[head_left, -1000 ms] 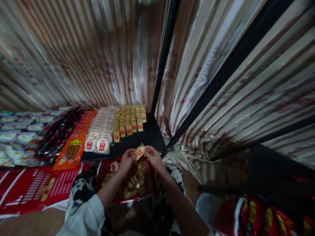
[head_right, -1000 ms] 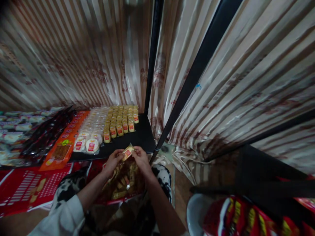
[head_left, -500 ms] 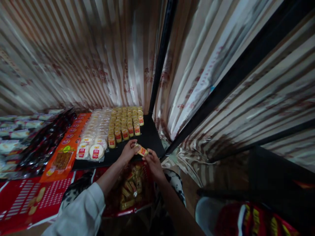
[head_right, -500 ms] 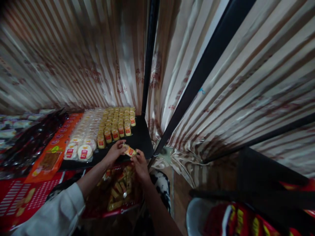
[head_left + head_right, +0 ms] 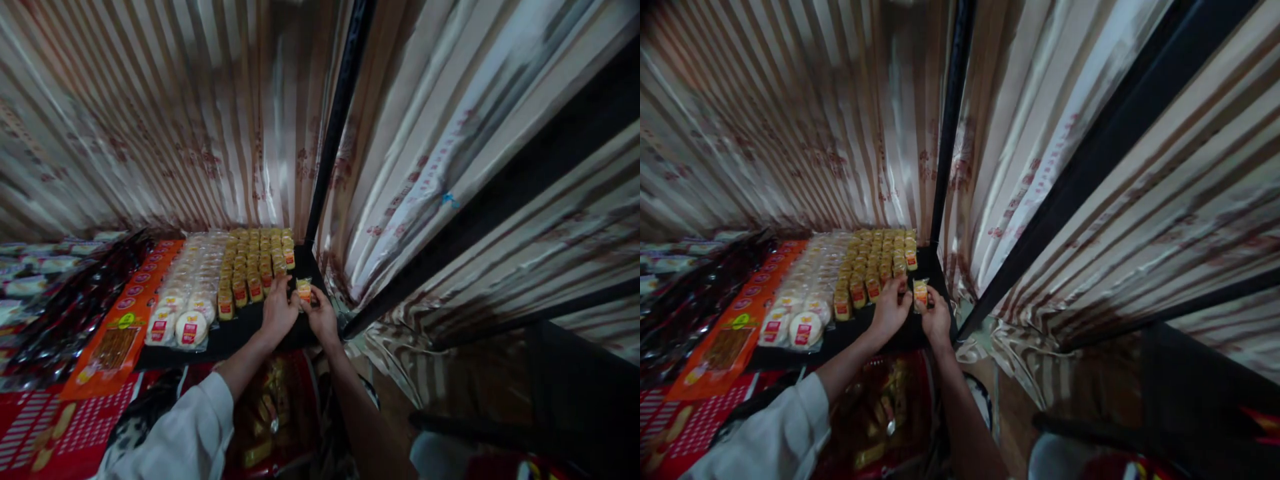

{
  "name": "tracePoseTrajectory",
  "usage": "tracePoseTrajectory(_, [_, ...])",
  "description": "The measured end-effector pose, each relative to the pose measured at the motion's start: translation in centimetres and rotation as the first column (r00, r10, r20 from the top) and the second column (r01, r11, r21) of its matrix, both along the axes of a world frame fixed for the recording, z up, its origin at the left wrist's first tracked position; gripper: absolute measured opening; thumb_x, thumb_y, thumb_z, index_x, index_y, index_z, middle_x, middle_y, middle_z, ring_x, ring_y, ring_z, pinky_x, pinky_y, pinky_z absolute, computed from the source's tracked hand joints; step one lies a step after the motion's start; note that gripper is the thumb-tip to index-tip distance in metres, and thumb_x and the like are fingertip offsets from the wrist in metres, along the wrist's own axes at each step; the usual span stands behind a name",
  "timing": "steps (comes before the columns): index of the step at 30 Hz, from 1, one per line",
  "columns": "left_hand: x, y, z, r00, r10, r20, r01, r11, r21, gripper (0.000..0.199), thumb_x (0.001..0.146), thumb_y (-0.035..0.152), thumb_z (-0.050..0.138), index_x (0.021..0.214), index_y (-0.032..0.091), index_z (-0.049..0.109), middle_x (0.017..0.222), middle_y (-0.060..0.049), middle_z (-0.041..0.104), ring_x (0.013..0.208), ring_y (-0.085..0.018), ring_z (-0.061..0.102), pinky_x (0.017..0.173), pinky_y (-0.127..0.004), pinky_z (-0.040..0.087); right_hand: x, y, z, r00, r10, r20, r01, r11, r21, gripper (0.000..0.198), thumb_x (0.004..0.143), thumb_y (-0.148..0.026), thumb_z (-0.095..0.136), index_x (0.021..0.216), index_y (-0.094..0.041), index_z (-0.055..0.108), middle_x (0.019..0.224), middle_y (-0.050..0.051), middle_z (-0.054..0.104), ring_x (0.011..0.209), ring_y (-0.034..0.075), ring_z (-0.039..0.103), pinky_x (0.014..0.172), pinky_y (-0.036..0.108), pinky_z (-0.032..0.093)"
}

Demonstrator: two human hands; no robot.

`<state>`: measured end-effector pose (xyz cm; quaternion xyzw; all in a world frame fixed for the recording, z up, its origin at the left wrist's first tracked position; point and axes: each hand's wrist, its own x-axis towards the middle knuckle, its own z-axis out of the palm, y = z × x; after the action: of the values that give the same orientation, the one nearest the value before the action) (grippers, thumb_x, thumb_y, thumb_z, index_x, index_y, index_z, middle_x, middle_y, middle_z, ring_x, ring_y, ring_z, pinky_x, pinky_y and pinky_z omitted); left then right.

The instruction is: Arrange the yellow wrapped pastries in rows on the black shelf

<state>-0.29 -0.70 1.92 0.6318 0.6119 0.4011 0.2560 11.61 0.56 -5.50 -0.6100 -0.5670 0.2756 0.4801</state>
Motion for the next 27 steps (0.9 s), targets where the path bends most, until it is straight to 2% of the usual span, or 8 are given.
tracePoseTrajectory(2, [0.6,-0.4,-0.2,1.0,0.008,-0.022,-0.008,1.0,0.004,0.033,0.078,0.017,0.043,0.108,0.015,0.056,0.11,-0.011,0.057,0.097,-0.018,0.057,0.088,-0.033,0.046,-0.1,1.9,-0.5,0.999,-0.027,-0.032,0.028,1.0,0.011,0.039,0.071,-0.026,0.059,0.11,-0.02,0.059,0.092,0.004,0.067,0.081,0.017,0.061,0.075,0.031,0.05])
tracePoseTrajectory(5, [1.3,-0.4,-1.1,0.997,-0.034,0.071,0.04,0.996,-0.079,0.03,0.078,0.014,0.042,0.103,0.017,0.058,0.11,-0.009,0.058,0.098,-0.017,0.057,0.088,-0.03,0.046,-0.6,4.5,-0.8,0.997,-0.055,-0.051,0.056,0.998,0.005,0.038,0.071,-0.026,0.058,0.109,-0.02,0.058,0.091,0.004,0.068,0.081,0.017,0.062,0.077,0.031,0.05])
tracePoseTrajectory(9, [2.0,0.5,-2.5,0.966,0.019,0.256,0.037,0.977,-0.211,0.038,0.08,0.02,0.044,0.116,0.016,0.053,0.129,-0.01,0.051,0.121,-0.019,0.046,0.104,-0.033,0.034,-1.4,7.3,-0.9,0.999,-0.046,-0.007,0.046,0.999,-0.013,0.039,0.071,-0.026,0.057,0.11,-0.019,0.057,0.093,0.005,0.068,0.084,0.018,0.063,0.079,0.033,0.05])
tracePoseTrajectory(13, [2.4,1.7,-3.5,0.893,0.033,0.449,0.102,0.957,-0.273,0.052,0.082,0.027,0.042,0.133,0.013,0.039,0.144,-0.01,0.034,0.134,-0.017,0.028,0.112,-0.032,0.019,-1.9,9.3,-0.8,0.998,-0.014,0.058,0.016,0.999,-0.031,0.04,0.073,-0.026,0.056,0.112,-0.02,0.057,0.096,0.005,0.068,0.087,0.019,0.063,0.08,0.033,0.049])
tracePoseTrajectory(16, [2.7,2.3,-3.8,0.838,0.048,0.544,0.143,0.942,-0.304,0.06,0.083,0.03,0.042,0.138,0.012,0.029,0.148,-0.009,0.027,0.136,-0.017,0.024,0.113,-0.03,0.016,-2.1,10.0,-0.6,0.997,0.009,0.083,-0.007,1.0,-0.025,0.041,0.072,-0.025,0.056,0.112,-0.02,0.057,0.099,0.005,0.067,0.09,0.019,0.062,0.083,0.033,0.048])
tracePoseTrajectory(20, [2.9,2.4,-3.7,0.784,0.064,0.618,0.161,0.939,-0.302,0.062,0.084,0.034,0.04,0.14,0.014,0.026,0.149,-0.007,0.023,0.137,-0.017,0.02,0.113,-0.029,0.015,-2.3,9.9,-0.8,0.996,-0.022,0.087,0.024,1.0,-0.015,0.042,0.073,-0.028,0.055,0.114,-0.019,0.057,0.103,0.007,0.065,0.095,0.021,0.06,0.087,0.035,0.046])
tracePoseTrajectory(24, [2.8,2.3,-4.0,0.771,0.065,0.633,0.177,0.934,-0.311,0.065,0.083,0.037,0.041,0.141,0.012,0.024,0.149,-0.009,0.023,0.137,-0.018,0.021,0.113,-0.031,0.017,-2.3,9.5,-1.6,0.994,-0.079,0.071,0.078,0.997,0.008,0.046,0.075,-0.034,0.054,0.119,-0.018,0.054,0.107,0.008,0.063,0.097,0.022,0.06,0.088,0.037,0.046])
tracePoseTrajectory(27, [2.6,2.3,-4.5,0.764,0.053,0.643,0.186,0.936,-0.299,0.065,0.083,0.037,0.041,0.14,0.011,0.026,0.149,-0.009,0.024,0.137,-0.018,0.021,0.113,-0.03,0.016,-2.4,9.6,-1.9,0.998,-0.044,0.033,0.043,0.998,0.043,0.043,0.077,-0.034,0.052,0.117,-0.02,0.055,0.107,0.007,0.063,0.098,0.021,0.059,0.089,0.035,0.045])
